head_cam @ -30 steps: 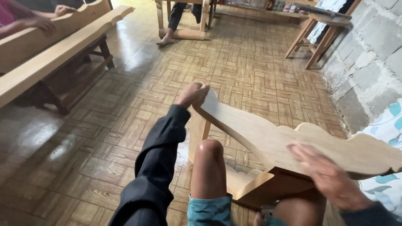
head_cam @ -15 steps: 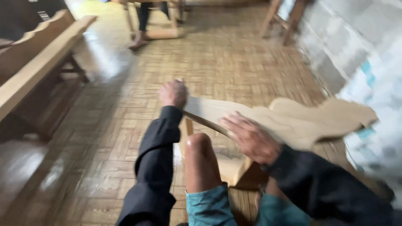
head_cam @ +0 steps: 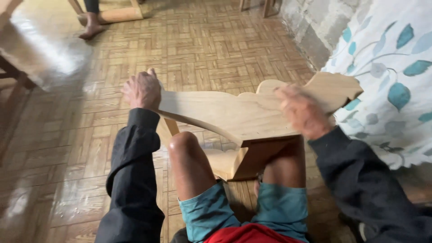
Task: Sanding a decorative wooden furniture component by hand using sandpaper to smooth the surface.
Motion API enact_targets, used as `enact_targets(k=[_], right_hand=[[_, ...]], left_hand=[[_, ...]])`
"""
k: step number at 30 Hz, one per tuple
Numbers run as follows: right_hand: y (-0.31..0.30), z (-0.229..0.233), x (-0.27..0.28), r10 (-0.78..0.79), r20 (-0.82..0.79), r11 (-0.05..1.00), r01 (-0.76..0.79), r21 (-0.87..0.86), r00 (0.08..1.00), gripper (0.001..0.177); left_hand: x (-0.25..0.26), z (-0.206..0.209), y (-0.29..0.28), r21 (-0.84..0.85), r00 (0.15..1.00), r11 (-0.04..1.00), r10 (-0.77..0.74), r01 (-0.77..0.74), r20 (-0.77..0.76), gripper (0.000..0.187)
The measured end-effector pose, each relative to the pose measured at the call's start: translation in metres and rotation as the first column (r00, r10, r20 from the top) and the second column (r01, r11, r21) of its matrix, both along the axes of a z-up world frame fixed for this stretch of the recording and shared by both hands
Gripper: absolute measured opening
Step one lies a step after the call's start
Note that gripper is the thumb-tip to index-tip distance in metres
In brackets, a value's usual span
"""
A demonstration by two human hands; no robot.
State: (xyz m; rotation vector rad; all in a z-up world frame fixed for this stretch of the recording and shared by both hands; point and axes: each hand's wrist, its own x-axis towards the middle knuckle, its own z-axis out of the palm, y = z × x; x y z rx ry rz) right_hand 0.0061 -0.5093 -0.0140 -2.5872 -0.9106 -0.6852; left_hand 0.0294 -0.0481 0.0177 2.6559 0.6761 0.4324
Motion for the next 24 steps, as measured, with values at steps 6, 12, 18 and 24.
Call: enact_targets(k=[6, 12, 18, 24], right_hand=[[0.037, 0.034, -0.045, 0.391, -0.142, 0.920, -0.381, 0.096, 0.909, 0.041], [-0.109, -0.023, 0.029, -0.103, -0.052, 0.994, 0.101, -0.033, 0.993, 0.048], [0.013, 0.006, -0.062, 0.218, -0.021, 0.976, -0.218, -0.017, 0.976, 0.046], [-0.031, 0.000, -0.059, 0.226, -0.119, 0.974, -0.225, 0.027, 0.967, 0.051]], left_hand=[[-0.002, 0.004, -0.001, -0.023, 0.999, 0.999, 0.028, -0.029, -0.032, 0.062], [0.002, -0.010, 0.000, 0.003, 0.998, 1.000, -0.006, 0.006, 0.061, 0.065], [0.000, -0.006, 0.000, -0.012, 0.997, 1.000, -0.013, 0.014, 0.082, 0.063], [-0.004, -0.006, -0.002, 0.001, 0.993, 0.999, -0.039, 0.039, 0.115, 0.061]])
